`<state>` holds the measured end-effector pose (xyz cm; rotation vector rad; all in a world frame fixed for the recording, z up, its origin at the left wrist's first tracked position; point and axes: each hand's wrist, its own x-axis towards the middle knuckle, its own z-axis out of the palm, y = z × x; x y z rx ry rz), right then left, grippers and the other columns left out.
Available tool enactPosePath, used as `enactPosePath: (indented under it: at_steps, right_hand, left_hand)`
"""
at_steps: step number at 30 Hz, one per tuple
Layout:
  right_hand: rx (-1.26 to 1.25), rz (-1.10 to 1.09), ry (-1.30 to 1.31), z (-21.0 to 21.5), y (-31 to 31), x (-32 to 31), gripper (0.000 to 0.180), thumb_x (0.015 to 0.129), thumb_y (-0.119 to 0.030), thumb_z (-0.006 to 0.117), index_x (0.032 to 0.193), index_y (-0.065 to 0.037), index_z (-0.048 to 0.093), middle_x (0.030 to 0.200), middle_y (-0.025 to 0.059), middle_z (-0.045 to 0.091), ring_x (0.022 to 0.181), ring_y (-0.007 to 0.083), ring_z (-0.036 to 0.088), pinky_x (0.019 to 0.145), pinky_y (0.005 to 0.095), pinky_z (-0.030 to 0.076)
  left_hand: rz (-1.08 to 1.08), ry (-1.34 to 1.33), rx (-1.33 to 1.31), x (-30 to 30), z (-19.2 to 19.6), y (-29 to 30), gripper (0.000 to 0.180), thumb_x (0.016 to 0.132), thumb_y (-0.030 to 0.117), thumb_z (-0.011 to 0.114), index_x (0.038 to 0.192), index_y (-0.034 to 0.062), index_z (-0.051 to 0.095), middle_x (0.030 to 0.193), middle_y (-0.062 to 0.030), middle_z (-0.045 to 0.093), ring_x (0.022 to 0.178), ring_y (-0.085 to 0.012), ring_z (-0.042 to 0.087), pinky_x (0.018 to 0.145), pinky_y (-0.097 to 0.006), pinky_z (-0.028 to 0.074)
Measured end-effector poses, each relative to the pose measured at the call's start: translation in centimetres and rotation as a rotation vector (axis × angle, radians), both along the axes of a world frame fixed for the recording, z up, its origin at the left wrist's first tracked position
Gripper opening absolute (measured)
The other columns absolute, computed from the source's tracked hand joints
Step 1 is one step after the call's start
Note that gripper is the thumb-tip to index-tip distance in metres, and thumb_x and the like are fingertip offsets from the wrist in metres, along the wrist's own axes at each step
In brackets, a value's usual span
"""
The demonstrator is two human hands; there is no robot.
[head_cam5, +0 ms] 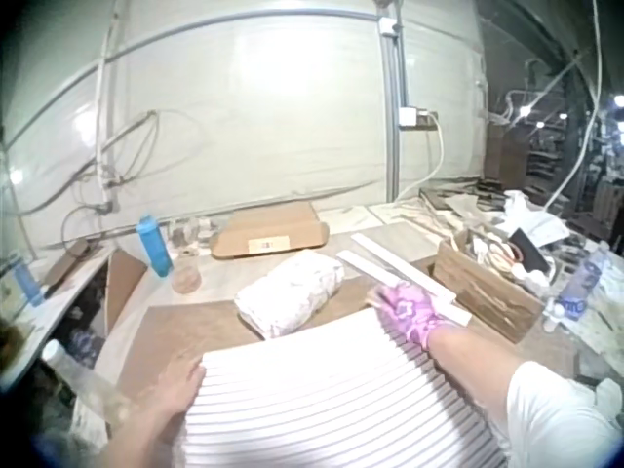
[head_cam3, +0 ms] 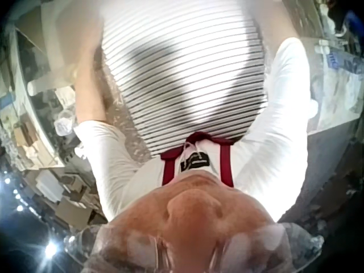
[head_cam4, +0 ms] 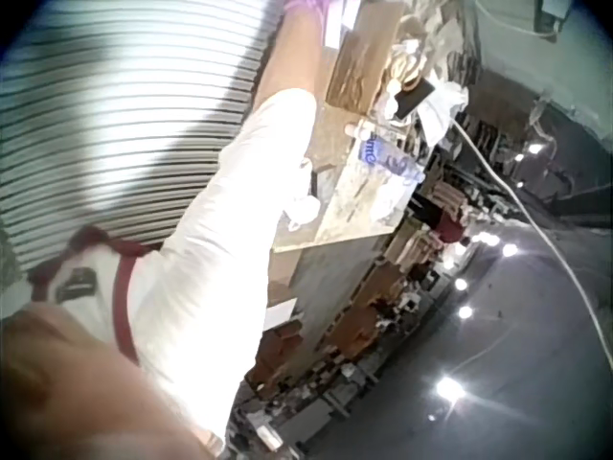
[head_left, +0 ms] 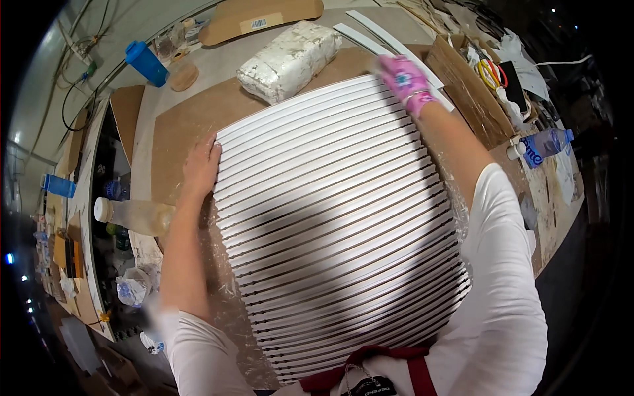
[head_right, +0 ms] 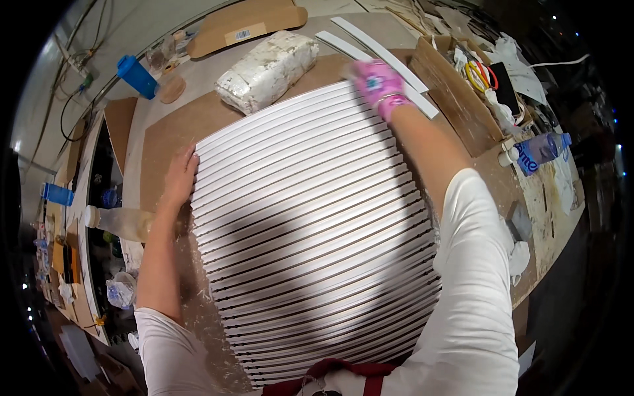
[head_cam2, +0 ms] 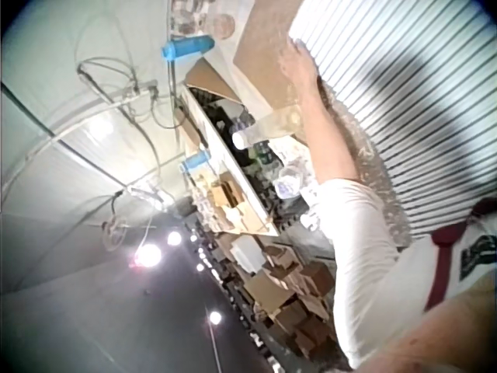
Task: The person wipes a set of white furniture slats with a cloth, cleaning the surface with repeated hand motions.
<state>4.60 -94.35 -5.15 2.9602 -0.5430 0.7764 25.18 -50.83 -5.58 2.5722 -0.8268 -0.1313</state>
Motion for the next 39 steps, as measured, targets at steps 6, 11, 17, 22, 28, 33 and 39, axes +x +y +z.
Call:
enactPosePath:
  at_steps: [6,11,17,22,28,33,39]
  right_hand:
    - [0.636,-0.073,-0.034,-1.0,-0.1,0.5,0.026,0.093,-0.022,0.052,0.116,-0.011,0.058,0.104,0.0112,0.062,0.092,0.023,0.062,0.082,0.032,0.051]
    - [0.269,0.355,-0.041,0.4,8.0,5.0,0.022,0.091,-0.027,0.055,0.103,-0.013,0.065,0.096,0.0102,0.065,0.09,0.0254,0.064,0.079,0.032,0.053]
    - [0.109,0.495,0.115,0.8,20.7,5.7,0.03,0.094,-0.038,0.048,0.085,-0.015,0.064,0.08,0.0113,0.061,0.078,0.0233,0.062,0.075,0.0368,0.051]
    - [0.395,-0.278,0.045,1.9,2.3,-4.0,0.036,0.095,-0.037,0.046,0.099,-0.008,0.067,0.086,0.0116,0.066,0.079,0.0224,0.064,0.074,0.0352,0.052]
    - [0.502,0.147,0.26,5.3,16.1,-0.3,0.059,0.09,-0.058,0.044,0.092,-0.004,0.066,0.07,0.0115,0.063,0.067,0.023,0.06,0.07,0.0366,0.05]
    - [0.672,-0.492,0.139,4.9,4.1,-5.5,0.05,0.096,-0.048,0.045,0.108,-0.001,0.061,0.098,0.0163,0.066,0.095,0.0269,0.063,0.082,0.037,0.051]
    - [0.428,-0.03,0.35,4.8,12.9,-3.3,0.043,0.092,-0.044,0.053,0.103,-0.005,0.065,0.093,0.0148,0.067,0.088,0.0262,0.063,0.084,0.0358,0.05]
  left_hand:
    - [-0.028,0.025,-0.002,-0.2,0.9,-0.4,0.043,0.095,0.033,0.043,0.131,0.0116,0.052,0.137,-0.0137,0.048,0.125,-0.0311,0.045,0.104,-0.041,0.035]
    - [-0.058,-0.032,-0.01,0.5,-0.8,0.0,0.045,0.096,0.033,0.042,0.133,0.0101,0.05,0.14,-0.0124,0.046,0.127,-0.0311,0.044,0.106,-0.04,0.034]
    - [-0.053,0.046,0.002,0.9,-0.8,0.9,0.049,0.097,0.036,0.037,0.138,0.0091,0.045,0.144,-0.0142,0.041,0.131,-0.032,0.039,0.109,-0.039,0.029]
    - [-0.114,0.062,-0.103,-0.3,-0.1,-0.7,0.055,0.098,0.04,0.035,0.14,0.005,0.041,0.145,-0.0174,0.038,0.134,-0.0322,0.035,0.111,-0.038,0.027]
    - [0.073,0.407,-0.155,-0.5,0.6,-0.1,0.056,0.097,0.038,0.039,0.138,0.001,0.041,0.144,-0.0194,0.04,0.133,-0.0316,0.039,0.11,-0.034,0.028]
    - [-0.045,0.318,-0.213,1.1,-0.1,0.0,0.054,0.096,0.035,0.041,0.137,0.0006,0.043,0.144,-0.0201,0.04,0.132,-0.0296,0.04,0.109,-0.031,0.027]
    - [0.096,0.514,-0.635,-0.7,0.7,0.6,0.062,0.098,0.041,0.036,0.146,0.0022,0.025,0.153,-0.0164,0.025,0.139,-0.0292,0.028,0.111,-0.036,0.023]
